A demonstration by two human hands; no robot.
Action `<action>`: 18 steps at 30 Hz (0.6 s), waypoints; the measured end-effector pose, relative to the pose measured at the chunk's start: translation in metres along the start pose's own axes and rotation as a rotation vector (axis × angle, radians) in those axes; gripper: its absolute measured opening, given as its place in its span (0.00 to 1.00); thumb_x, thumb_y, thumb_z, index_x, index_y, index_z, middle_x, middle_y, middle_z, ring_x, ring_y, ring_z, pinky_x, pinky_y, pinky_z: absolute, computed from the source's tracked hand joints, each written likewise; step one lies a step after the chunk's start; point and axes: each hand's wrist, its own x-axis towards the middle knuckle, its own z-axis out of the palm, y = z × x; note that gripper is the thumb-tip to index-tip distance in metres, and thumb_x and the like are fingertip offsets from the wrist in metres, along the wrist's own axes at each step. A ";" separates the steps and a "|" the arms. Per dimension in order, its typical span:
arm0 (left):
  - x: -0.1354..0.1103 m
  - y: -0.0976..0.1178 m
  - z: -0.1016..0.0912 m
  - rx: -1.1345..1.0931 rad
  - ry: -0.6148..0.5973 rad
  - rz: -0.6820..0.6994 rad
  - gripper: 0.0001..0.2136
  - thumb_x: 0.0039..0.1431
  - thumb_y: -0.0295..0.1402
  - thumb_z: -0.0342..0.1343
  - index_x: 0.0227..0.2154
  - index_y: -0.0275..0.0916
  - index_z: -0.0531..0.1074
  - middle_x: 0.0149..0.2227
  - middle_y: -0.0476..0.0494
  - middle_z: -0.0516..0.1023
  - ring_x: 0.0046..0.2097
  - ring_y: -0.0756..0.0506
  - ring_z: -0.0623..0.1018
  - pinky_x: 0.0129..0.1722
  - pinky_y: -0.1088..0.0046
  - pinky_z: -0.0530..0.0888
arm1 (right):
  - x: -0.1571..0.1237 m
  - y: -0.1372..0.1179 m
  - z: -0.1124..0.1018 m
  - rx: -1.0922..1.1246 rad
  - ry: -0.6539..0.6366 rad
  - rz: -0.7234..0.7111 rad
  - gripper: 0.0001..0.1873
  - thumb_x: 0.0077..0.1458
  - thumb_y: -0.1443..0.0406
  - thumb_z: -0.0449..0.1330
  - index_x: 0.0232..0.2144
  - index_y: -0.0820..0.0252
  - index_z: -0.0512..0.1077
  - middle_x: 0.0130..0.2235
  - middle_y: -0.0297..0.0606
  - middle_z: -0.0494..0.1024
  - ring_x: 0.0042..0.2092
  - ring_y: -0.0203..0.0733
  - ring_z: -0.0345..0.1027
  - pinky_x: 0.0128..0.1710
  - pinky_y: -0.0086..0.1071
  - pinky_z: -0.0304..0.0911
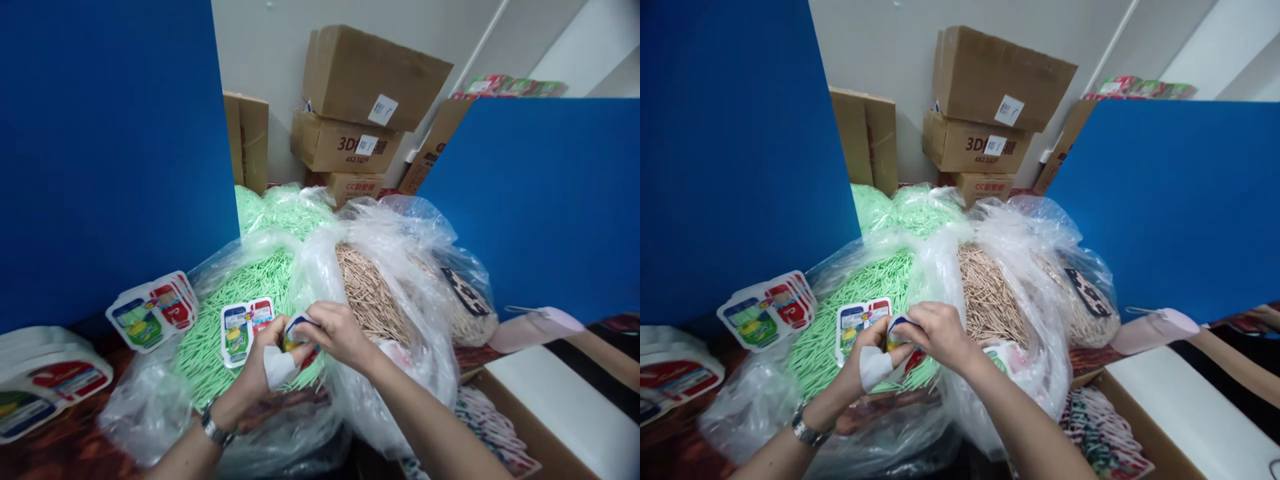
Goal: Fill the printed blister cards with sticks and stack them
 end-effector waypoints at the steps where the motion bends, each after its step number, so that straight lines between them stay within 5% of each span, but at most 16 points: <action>1: 0.000 0.002 -0.006 0.002 -0.045 0.012 0.07 0.48 0.33 0.62 0.27 0.37 0.70 0.24 0.53 0.69 0.28 0.50 0.67 0.28 0.76 0.64 | 0.003 -0.001 0.002 -0.024 0.003 -0.021 0.19 0.59 0.56 0.56 0.19 0.56 0.67 0.22 0.31 0.66 0.26 0.35 0.59 0.29 0.28 0.55; 4: 0.002 0.005 -0.024 0.074 -0.150 -0.004 0.09 0.54 0.34 0.57 0.22 0.36 0.72 0.22 0.53 0.68 0.26 0.50 0.66 0.27 0.76 0.63 | 0.009 -0.005 0.005 -0.022 -0.010 -0.061 0.16 0.60 0.58 0.55 0.21 0.56 0.67 0.23 0.32 0.67 0.28 0.37 0.61 0.33 0.31 0.57; 8: 0.001 -0.002 -0.042 0.204 0.005 0.054 0.11 0.53 0.34 0.59 0.18 0.37 0.68 0.21 0.54 0.65 0.25 0.51 0.64 0.26 0.76 0.61 | 0.007 -0.011 0.011 0.114 0.009 -0.082 0.08 0.61 0.63 0.52 0.38 0.54 0.71 0.36 0.38 0.75 0.40 0.42 0.68 0.44 0.37 0.61; 10: -0.001 -0.007 -0.047 0.186 0.098 0.041 0.11 0.52 0.34 0.61 0.19 0.38 0.67 0.21 0.55 0.64 0.25 0.51 0.64 0.26 0.77 0.60 | -0.002 -0.009 0.023 0.261 0.153 0.018 0.14 0.62 0.64 0.51 0.50 0.53 0.65 0.49 0.41 0.72 0.50 0.44 0.65 0.50 0.40 0.60; 12: -0.004 -0.012 -0.051 0.149 0.149 -0.005 0.13 0.52 0.35 0.61 0.19 0.39 0.64 0.20 0.56 0.62 0.24 0.52 0.62 0.25 0.77 0.59 | -0.018 0.000 0.041 0.424 0.270 0.193 0.16 0.63 0.62 0.49 0.53 0.53 0.61 0.50 0.41 0.70 0.49 0.42 0.66 0.49 0.38 0.62; 13: -0.006 -0.013 -0.052 0.133 0.161 -0.025 0.13 0.52 0.35 0.61 0.19 0.39 0.64 0.20 0.56 0.61 0.24 0.52 0.61 0.25 0.77 0.58 | -0.027 0.007 0.051 0.481 0.243 0.277 0.13 0.64 0.62 0.47 0.50 0.53 0.62 0.45 0.38 0.73 0.44 0.40 0.69 0.44 0.36 0.65; 15: -0.009 -0.016 -0.054 0.113 0.154 -0.055 0.13 0.52 0.36 0.61 0.20 0.39 0.64 0.21 0.56 0.61 0.24 0.52 0.61 0.25 0.76 0.58 | -0.047 0.025 0.069 0.459 -0.032 0.350 0.10 0.63 0.62 0.48 0.46 0.55 0.64 0.36 0.34 0.74 0.35 0.38 0.70 0.36 0.33 0.66; 18: -0.013 -0.018 -0.052 0.127 0.120 -0.065 0.12 0.52 0.37 0.61 0.21 0.38 0.66 0.22 0.55 0.63 0.25 0.51 0.61 0.25 0.76 0.58 | -0.072 0.056 0.076 0.081 -0.302 0.240 0.06 0.59 0.68 0.52 0.38 0.59 0.68 0.35 0.37 0.74 0.38 0.40 0.69 0.38 0.33 0.63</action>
